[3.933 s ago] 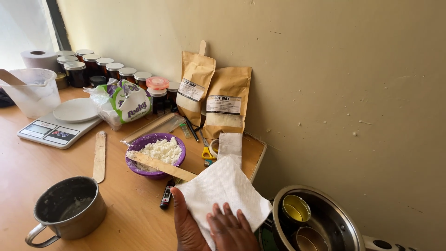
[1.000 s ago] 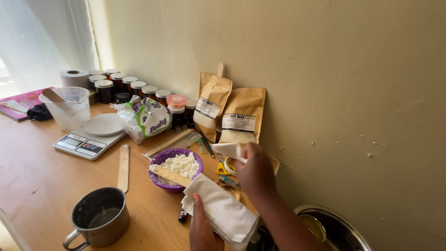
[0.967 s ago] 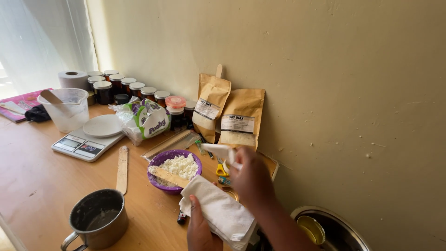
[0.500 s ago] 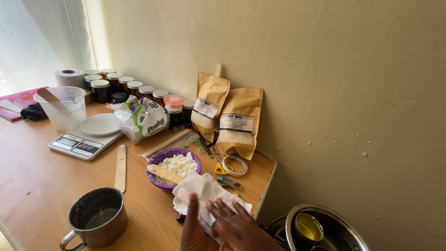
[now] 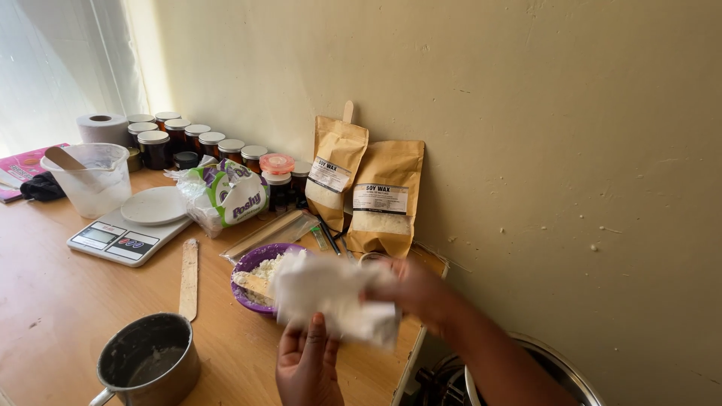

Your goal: Preparing soy wax flakes in a bowl, checking the temperature of a melting pot, and organizing containers for candle making.

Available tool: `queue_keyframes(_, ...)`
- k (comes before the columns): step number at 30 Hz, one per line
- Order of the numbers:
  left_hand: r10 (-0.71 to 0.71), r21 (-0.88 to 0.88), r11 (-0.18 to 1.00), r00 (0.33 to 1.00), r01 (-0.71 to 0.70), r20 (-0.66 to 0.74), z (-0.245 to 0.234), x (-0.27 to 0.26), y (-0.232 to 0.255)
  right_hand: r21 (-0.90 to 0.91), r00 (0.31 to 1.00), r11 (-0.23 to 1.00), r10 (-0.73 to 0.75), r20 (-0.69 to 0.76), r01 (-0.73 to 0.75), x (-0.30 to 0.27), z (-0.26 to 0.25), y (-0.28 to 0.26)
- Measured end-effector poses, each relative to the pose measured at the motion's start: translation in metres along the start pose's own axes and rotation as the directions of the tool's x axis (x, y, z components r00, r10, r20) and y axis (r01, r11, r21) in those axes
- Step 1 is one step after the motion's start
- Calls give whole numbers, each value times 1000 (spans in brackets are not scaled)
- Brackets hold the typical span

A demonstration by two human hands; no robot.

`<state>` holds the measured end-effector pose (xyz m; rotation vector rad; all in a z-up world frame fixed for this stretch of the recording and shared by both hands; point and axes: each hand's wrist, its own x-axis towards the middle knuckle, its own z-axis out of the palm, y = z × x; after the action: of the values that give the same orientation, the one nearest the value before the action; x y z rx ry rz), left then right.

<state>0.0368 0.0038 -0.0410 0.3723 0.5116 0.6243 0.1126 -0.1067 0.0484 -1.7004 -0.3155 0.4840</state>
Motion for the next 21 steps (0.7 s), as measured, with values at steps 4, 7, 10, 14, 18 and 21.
queue_keyframes(4, 28, 37, 999, 999, -27, -44, -23, 21, -20, -357, 931, 934, -108, -349, -25, 56, -4, -34)
queue_keyframes(7, 100, 181, 980, 993, -87, -63, -38, 39, -45, -652, 889, 743, -390, -241, 150, 123, -6, -6)
queue_keyframes(10, 161, 291, 947, 985, -135, -65, -50, 50, -62, -887, 756, 388, -651, -72, 250, 170, 1, 29)
queue_keyframes(14, 150, 301, 943, 989, -146, 9, -72, 71, -91, -944, 807, -93, -496, 321, 318, 192, 3, 63)
queue_keyframes(18, 145, 327, 934, 989, -144, 22, -81, 79, -104, -959, 963, 112, -108, 247, 259, 175, 15, 53)
queue_keyframes(21, 202, 427, 888, 979, -170, -31, -49, 36, -70, -979, 977, 83, 85, 195, 189, 155, 25, 32)
